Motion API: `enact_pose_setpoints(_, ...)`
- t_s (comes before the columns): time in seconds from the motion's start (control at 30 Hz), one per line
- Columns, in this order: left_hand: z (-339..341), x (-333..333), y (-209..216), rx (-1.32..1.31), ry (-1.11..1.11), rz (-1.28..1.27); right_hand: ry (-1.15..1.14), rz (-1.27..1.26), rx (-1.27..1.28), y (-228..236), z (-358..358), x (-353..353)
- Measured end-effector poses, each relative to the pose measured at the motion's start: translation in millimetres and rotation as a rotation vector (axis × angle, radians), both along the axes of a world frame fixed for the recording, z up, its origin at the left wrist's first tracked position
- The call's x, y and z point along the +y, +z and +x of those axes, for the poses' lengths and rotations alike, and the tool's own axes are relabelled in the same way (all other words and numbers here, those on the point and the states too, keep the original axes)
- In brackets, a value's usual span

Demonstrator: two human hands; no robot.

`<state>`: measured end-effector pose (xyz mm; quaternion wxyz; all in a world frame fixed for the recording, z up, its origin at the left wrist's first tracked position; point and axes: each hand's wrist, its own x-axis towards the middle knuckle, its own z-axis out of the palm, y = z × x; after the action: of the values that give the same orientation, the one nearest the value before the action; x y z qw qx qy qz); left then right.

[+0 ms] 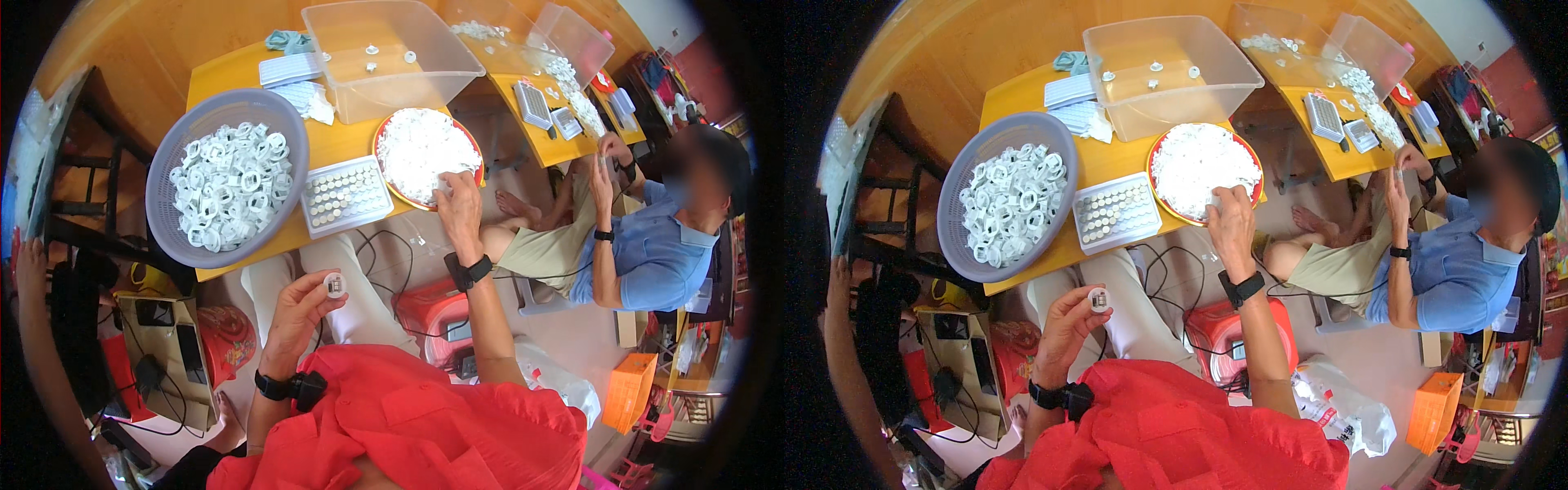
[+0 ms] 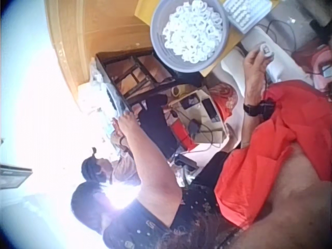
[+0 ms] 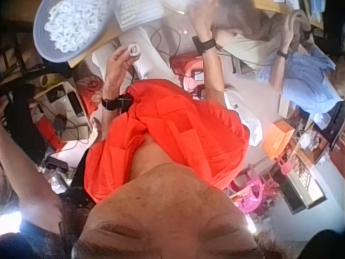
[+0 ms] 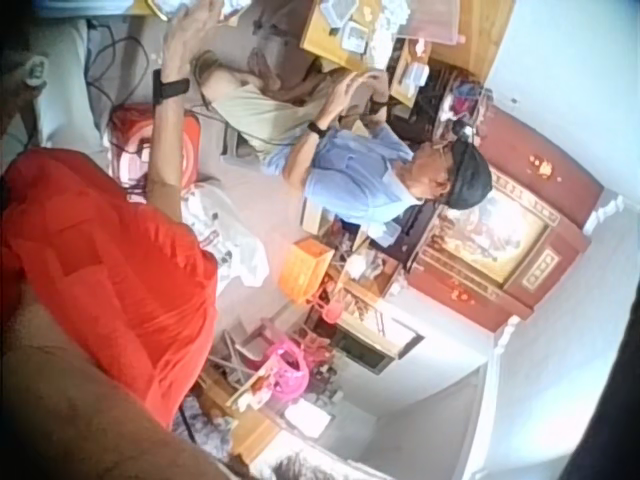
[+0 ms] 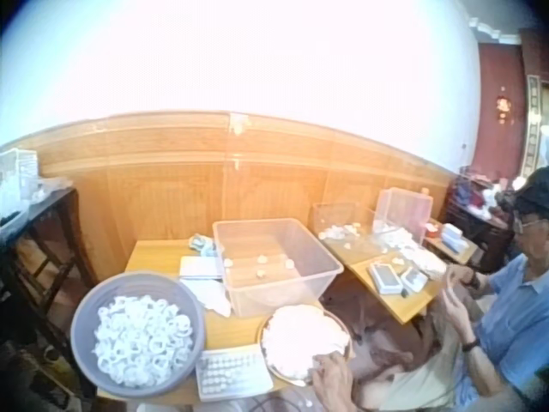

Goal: Manually assembling small white and clear plastic components by hand and placing them in a tray.

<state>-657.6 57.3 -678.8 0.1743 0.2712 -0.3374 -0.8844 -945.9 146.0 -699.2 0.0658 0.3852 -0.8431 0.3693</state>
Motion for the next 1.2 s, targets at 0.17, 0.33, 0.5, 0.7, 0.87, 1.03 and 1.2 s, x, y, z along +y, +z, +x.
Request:
enact_pose_setpoints(0.17, 1, 1, 0, 0.001, -0.012, 0.002, 0.017, -0.016, -0.001, -2, -2, 0)
enact_pose_setpoints(0.33, 1, 3, -1, 0.004, -0.018, 0.011, 0.031, -0.080, 0.016, -11, -8, 0)
enact_pose_setpoints(0.5, 3, 4, 0, 0.003, -0.025, 0.005, -0.033, -0.228, -0.385, 0, -9, 4)
enact_pose_setpoints(0.7, 3, 6, 1, -0.012, -0.020, -0.017, 0.164, -0.706, -1.292, 32, 17, 15)
enact_pose_setpoints(0.87, 4, 8, 7, -0.005, -0.030, -0.036, 0.285, -0.658, -1.469, 38, 46, 23)
enact_pose_setpoints(1.03, 8, 8, 12, 0.010, -0.025, -0.054, 0.354, -0.611, -1.519, 34, 72, 22)
enact_pose_setpoints(1.2, 14, 10, 16, 0.007, -0.004, -0.064, 0.394, -0.592, -1.560, 34, 95, 15)
